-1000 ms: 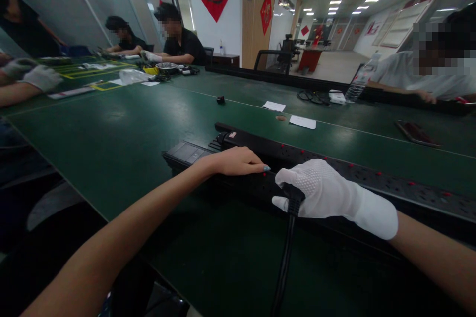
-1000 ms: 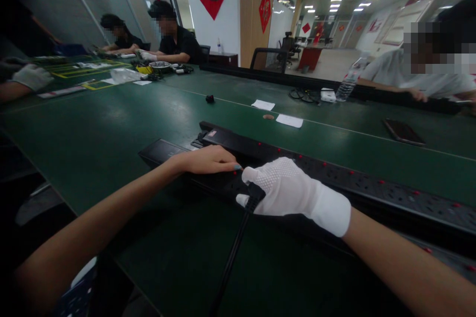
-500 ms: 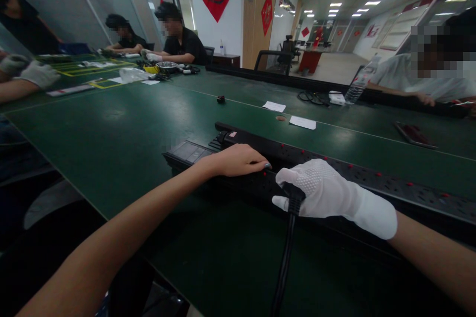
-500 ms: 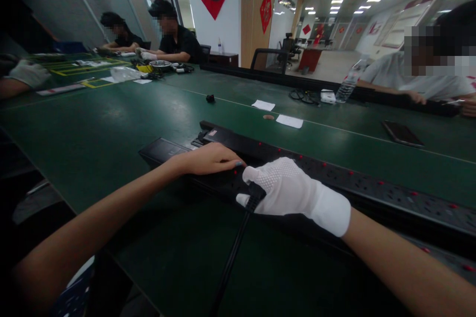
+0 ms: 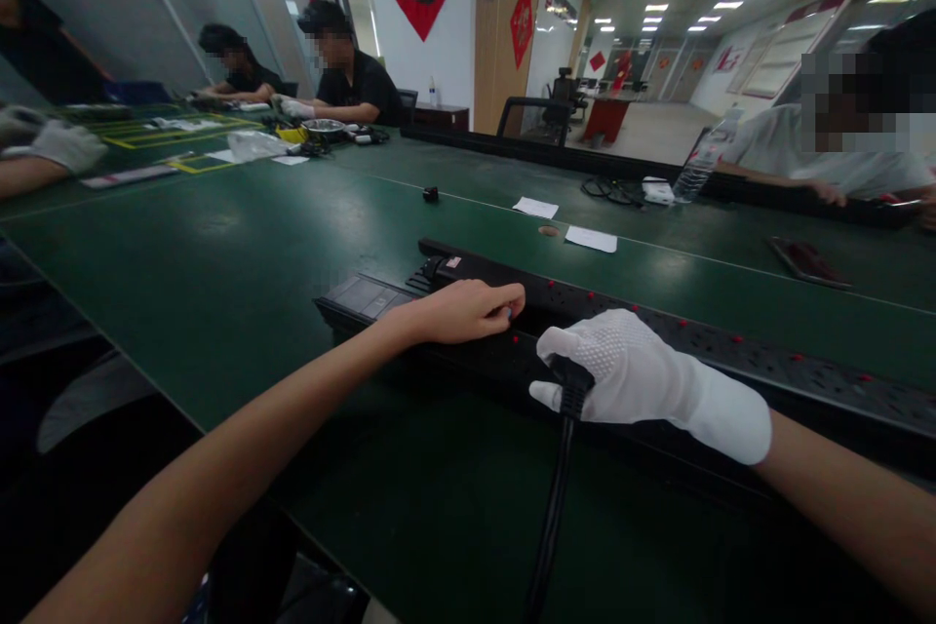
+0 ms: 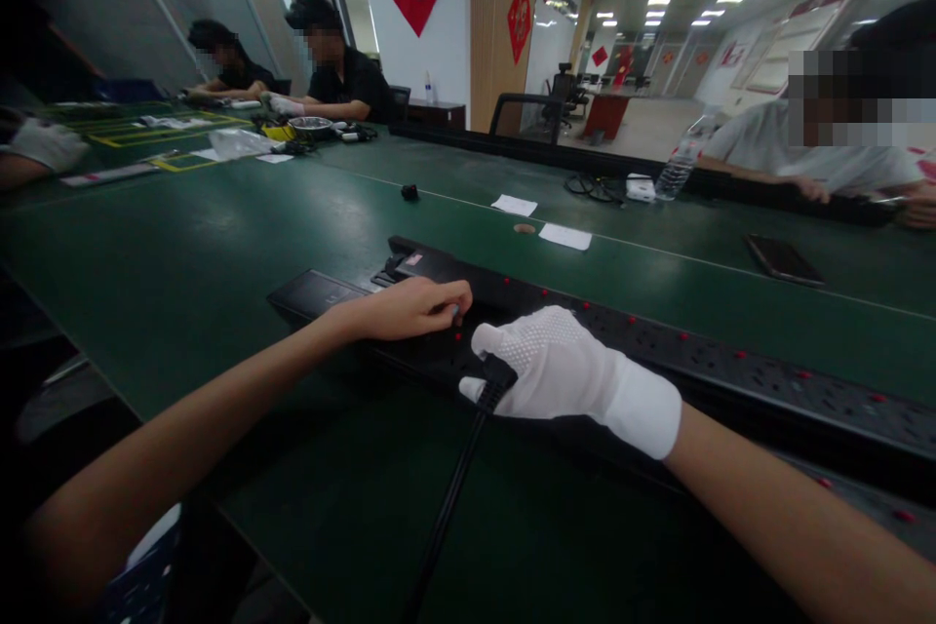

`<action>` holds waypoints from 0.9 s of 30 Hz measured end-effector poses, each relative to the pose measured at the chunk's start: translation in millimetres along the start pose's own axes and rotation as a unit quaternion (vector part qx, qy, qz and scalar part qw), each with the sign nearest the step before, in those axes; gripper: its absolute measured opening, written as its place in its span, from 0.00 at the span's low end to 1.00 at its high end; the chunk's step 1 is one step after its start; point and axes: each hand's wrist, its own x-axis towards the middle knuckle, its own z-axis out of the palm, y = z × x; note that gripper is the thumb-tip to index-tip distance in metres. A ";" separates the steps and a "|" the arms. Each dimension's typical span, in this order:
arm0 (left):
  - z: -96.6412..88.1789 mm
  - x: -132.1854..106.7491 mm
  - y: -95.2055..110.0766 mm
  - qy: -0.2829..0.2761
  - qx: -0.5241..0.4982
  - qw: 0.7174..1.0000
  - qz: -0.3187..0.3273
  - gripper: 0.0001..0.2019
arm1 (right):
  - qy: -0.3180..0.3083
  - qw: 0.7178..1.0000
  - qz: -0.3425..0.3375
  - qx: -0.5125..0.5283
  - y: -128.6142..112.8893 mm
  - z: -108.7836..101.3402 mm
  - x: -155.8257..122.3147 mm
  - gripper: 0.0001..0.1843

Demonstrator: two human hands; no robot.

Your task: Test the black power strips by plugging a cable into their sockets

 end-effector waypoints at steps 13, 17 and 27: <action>3.7 0.3 -4.6 0.000 -0.058 0.998 -0.010 0.07 | 0.001 1.000 0.001 0.002 -0.4 -0.3 -0.3 0.17; 2.8 0.0 -3.7 0.012 -0.056 0.998 -0.001 0.05 | -0.004 1.000 0.002 0.005 -1.4 -1.4 0.4 0.17; 2.8 -0.1 -4.2 0.021 -0.053 0.998 0.022 0.04 | -0.001 1.000 0.003 -0.003 -2.6 -1.9 1.4 0.18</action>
